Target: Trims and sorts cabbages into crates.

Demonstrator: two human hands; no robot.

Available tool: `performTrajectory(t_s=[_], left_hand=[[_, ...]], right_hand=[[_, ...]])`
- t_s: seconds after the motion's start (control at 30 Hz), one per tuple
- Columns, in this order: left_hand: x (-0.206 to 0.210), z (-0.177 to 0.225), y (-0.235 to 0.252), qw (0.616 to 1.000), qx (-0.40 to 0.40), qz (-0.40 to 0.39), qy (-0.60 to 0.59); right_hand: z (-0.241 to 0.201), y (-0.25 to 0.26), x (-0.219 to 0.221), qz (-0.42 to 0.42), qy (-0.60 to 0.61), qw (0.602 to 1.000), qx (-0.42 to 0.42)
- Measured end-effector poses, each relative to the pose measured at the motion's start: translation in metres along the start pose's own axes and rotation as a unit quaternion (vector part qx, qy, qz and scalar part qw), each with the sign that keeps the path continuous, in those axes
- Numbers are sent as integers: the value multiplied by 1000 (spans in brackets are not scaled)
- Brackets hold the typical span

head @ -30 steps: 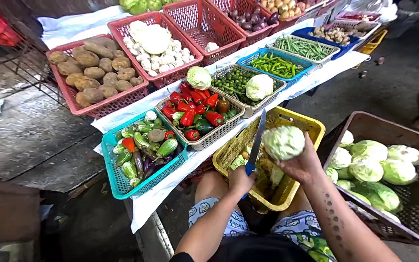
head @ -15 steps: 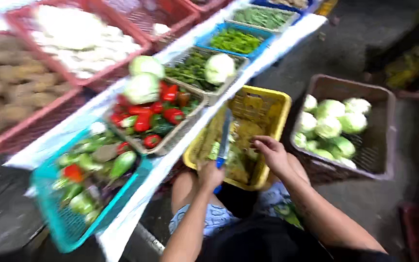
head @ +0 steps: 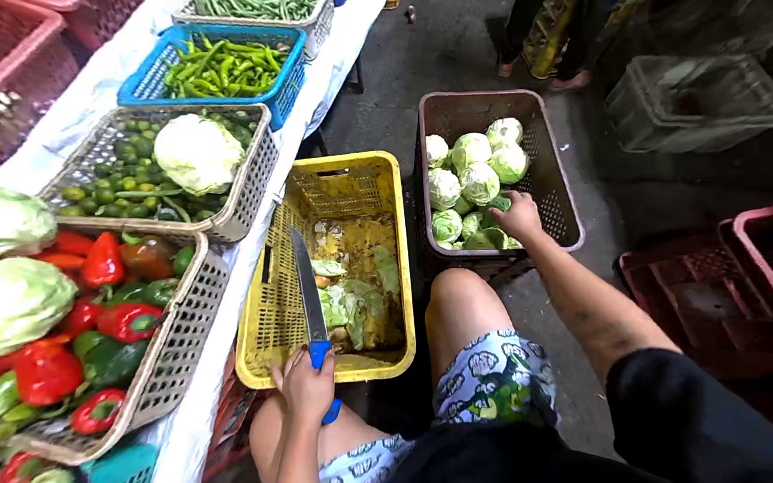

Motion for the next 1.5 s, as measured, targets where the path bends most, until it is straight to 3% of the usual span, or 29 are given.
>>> performTrajectory(t_s=[0.2,0.33,0.53,0.73,0.9,1.1,1.27,1.5], left_hand=[[4,-4,4,1000,0,9,-6],[7,-4,8,1000,-2,0,-6],[6,-5,8,1000,-18,-11,-7],[2,-3,9,999,-25,-21,-3],[-2,2,5,998,-33,-52,11],[1,-1,4,999,-21,-38,18],[6,-7,10,1000,-14,-17,12],[4,-7,15,999,-27,-22,16]], right_hand=[[45,82,9,-48,-140,986,80],[61,95,33,-34,-187,972,136],[52,84,25,-3,-178,976,125],[13,51,-40,75,-38,995,43],[10,61,-81,-5,-55,996,75],[26,78,-27,-53,-115,991,46],[39,90,19,-109,-232,966,26],[49,107,57,-35,-270,952,143]])
Point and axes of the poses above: each hand's wrist, its own y-axis towards the middle knuckle, its own x-axis out of the palm, z = x × y, the point moved 3 cm from there along y, towards the middle knuckle, and after that the axes turned 15 degrees about y, right-handed, at the moved point
